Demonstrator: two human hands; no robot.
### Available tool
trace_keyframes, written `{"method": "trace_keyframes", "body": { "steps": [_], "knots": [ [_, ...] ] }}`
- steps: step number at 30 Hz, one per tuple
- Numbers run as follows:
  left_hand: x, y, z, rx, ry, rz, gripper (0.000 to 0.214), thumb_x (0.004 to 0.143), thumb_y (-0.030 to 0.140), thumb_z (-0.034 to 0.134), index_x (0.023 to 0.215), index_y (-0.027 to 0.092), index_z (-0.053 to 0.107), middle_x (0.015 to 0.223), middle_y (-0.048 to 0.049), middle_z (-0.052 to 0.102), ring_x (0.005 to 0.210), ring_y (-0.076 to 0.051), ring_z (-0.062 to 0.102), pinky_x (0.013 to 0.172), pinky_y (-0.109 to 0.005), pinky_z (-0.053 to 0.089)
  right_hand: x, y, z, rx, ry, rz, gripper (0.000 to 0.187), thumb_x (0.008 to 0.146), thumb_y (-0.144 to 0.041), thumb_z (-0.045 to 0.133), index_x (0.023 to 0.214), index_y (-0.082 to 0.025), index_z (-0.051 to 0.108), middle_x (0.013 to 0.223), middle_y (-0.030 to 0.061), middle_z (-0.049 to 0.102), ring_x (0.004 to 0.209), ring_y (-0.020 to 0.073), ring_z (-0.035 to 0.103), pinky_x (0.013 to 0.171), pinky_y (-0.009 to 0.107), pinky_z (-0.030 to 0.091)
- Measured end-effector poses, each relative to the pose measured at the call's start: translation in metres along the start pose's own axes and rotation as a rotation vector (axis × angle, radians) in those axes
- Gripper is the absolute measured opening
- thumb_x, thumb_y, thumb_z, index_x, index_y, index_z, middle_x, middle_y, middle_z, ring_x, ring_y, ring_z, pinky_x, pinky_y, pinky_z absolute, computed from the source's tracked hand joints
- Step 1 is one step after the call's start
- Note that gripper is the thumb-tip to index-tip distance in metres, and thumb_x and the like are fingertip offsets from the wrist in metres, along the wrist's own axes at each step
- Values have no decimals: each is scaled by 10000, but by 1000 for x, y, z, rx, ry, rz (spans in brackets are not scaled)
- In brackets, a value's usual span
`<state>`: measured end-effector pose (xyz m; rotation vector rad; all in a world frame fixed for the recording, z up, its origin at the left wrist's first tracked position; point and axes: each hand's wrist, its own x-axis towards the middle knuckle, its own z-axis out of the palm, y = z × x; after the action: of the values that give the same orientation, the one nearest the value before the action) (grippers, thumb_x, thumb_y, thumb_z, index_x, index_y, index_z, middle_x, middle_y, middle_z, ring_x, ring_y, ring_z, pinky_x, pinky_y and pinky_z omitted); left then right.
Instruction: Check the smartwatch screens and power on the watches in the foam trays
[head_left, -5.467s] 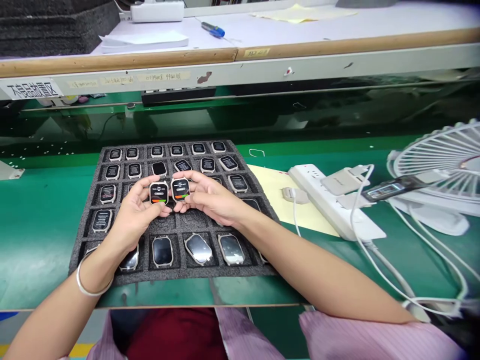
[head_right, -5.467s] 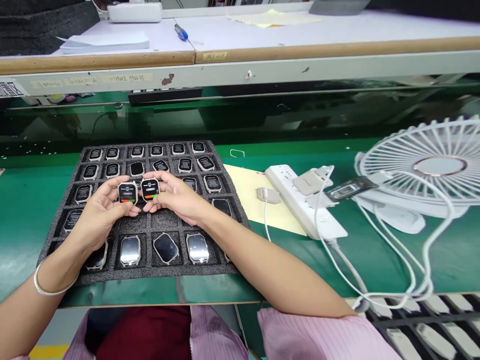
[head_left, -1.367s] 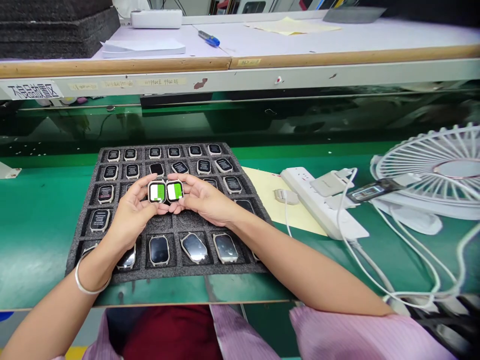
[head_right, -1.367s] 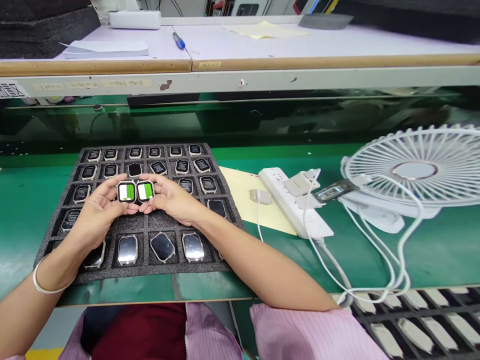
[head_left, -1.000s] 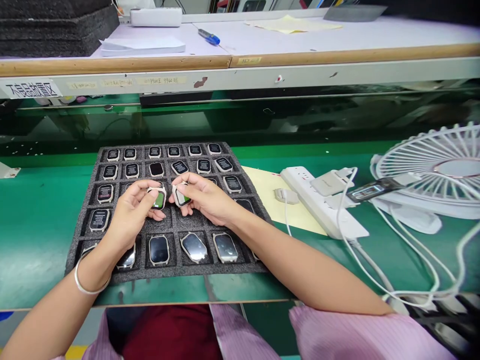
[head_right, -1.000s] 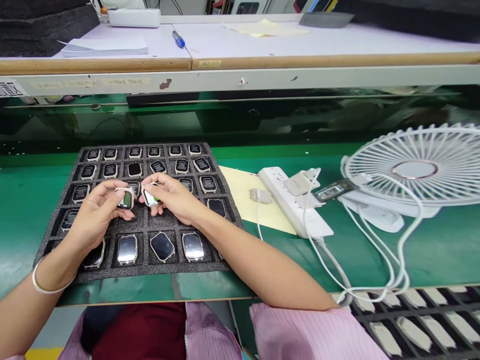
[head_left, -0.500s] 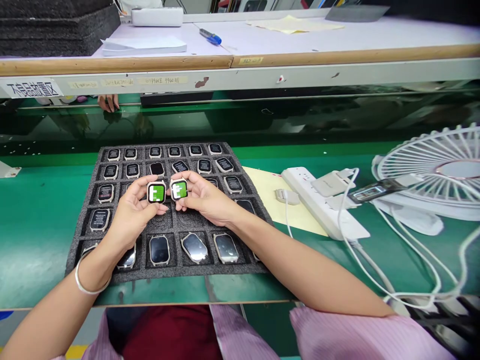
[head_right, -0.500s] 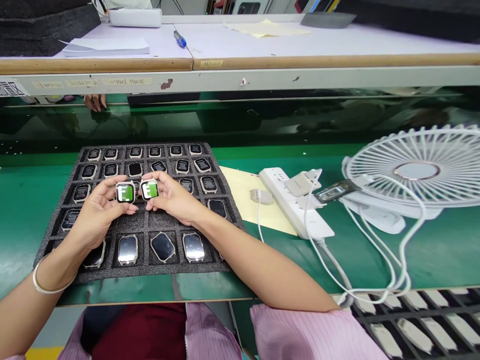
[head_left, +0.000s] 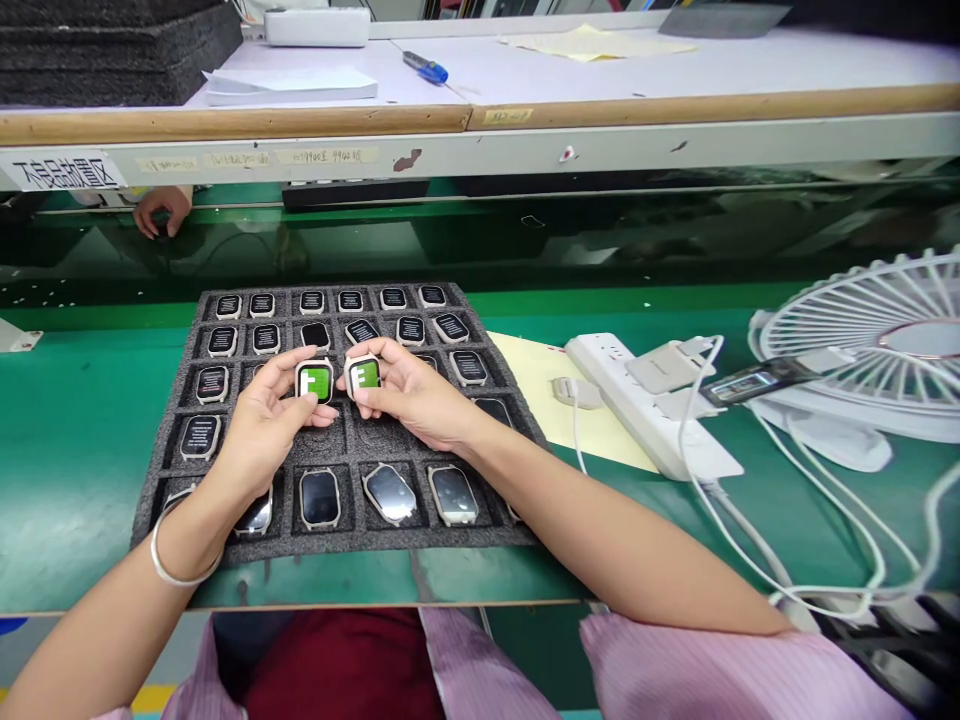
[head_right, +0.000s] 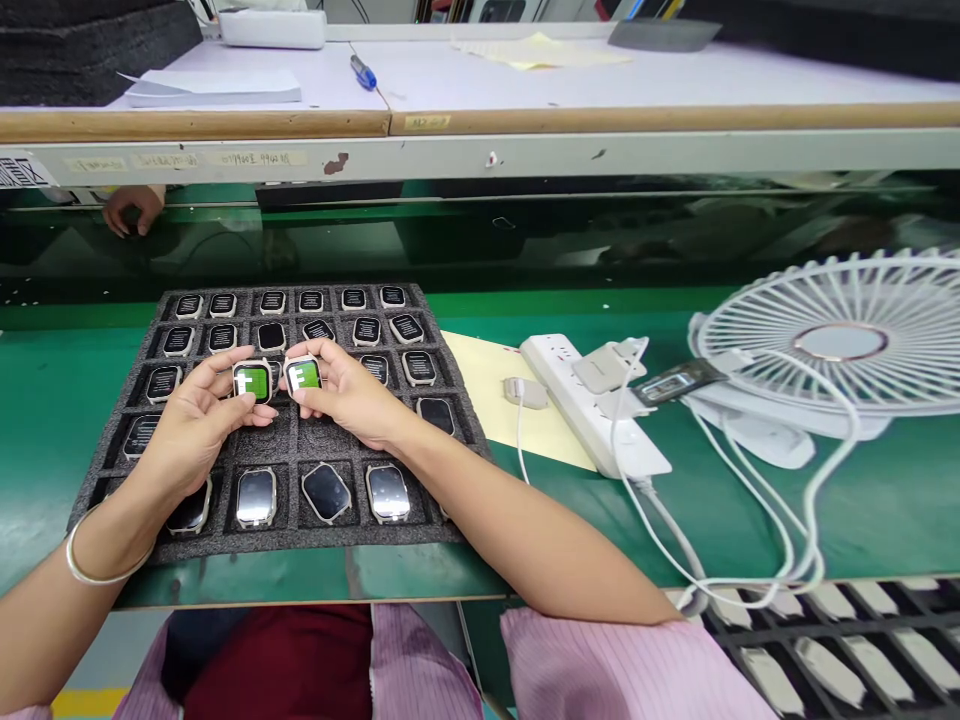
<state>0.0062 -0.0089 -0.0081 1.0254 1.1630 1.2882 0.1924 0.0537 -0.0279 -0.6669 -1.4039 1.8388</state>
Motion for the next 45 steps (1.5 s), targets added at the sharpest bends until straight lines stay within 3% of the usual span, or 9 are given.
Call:
{"method": "trace_keyframes", "body": {
  "steps": [5, 11, 19, 23, 25, 32, 40, 42, 45],
  "knots": [
    [-1, 1, 2, -25, -15, -13, 617, 673, 142, 776, 1254, 206, 580, 1170, -50, 693, 725, -123, 731, 752, -256, 625, 0, -2, 1, 0, 19, -9, 470, 722, -116, 756, 1114, -228, 523, 956, 0, 664, 668, 100, 572, 613, 237, 499],
    [-2, 2, 1, 37, 17, -22, 399, 790, 369, 768, 1113, 178, 635, 865, 0, 686, 573, -117, 682, 579, -233, 583, 1, 0, 0, -41, 13, 22, 323, 883, -407, 719, 1044, -208, 521, 850, 9, 687, 534, 78, 517, 483, 206, 376],
    [0, -1, 2, 16, -19, -21, 557, 642, 160, 813, 1158, 184, 604, 984, 4, 695, 611, -75, 658, 626, -200, 572, 0, -2, 0, 3, 13, -2, 477, 723, -112, 735, 1130, -215, 511, 956, 5, 682, 661, 94, 587, 618, 231, 490],
    [0, 0, 2, 58, 15, 11, 387, 784, 324, 760, 1110, 166, 625, 858, 9, 678, 547, -73, 622, 542, -191, 529, 1, -1, 0, -7, 12, 22, 310, 865, -311, 704, 1094, -206, 522, 891, 7, 687, 582, 81, 556, 534, 214, 425],
    [1, -1, 1, 62, 15, 30, 367, 786, 316, 758, 1095, 165, 630, 862, 9, 674, 543, -69, 618, 536, -189, 522, 1, 0, 0, -17, 11, 16, 295, 888, -368, 694, 1067, -205, 527, 860, 3, 684, 549, 77, 533, 504, 211, 398],
    [0, -2, 2, 6, -19, -17, 614, 650, 139, 794, 1223, 209, 584, 1079, -4, 678, 675, -88, 694, 687, -211, 594, 0, -2, 2, 23, 18, -25, 484, 706, -99, 734, 1120, -217, 514, 971, 1, 662, 693, 98, 585, 639, 232, 508],
    [-1, 3, 2, 77, 30, -88, 531, 789, 476, 774, 1203, 180, 623, 944, -28, 717, 651, -172, 738, 654, -276, 636, 4, -2, 0, -16, 55, 19, 217, 905, -237, 662, 1068, -204, 523, 846, -8, 686, 514, 57, 518, 479, 160, 382],
    [-1, 3, 1, 97, 35, -92, 580, 747, 473, 818, 1211, 185, 625, 937, -30, 730, 664, -182, 745, 668, -273, 643, 6, -2, 0, -14, 60, 20, 186, 922, -191, 640, 1065, -203, 522, 848, -17, 685, 511, 51, 525, 480, 152, 395],
    [0, 4, -1, 115, 24, -116, 664, 705, 437, 862, 1286, 239, 609, 1114, -43, 736, 780, -186, 766, 771, -245, 641, 8, -5, 1, -1, 65, 21, 283, 876, -39, 629, 1081, -197, 514, 831, -42, 656, 533, 52, 562, 501, 146, 438]
  ]
}}
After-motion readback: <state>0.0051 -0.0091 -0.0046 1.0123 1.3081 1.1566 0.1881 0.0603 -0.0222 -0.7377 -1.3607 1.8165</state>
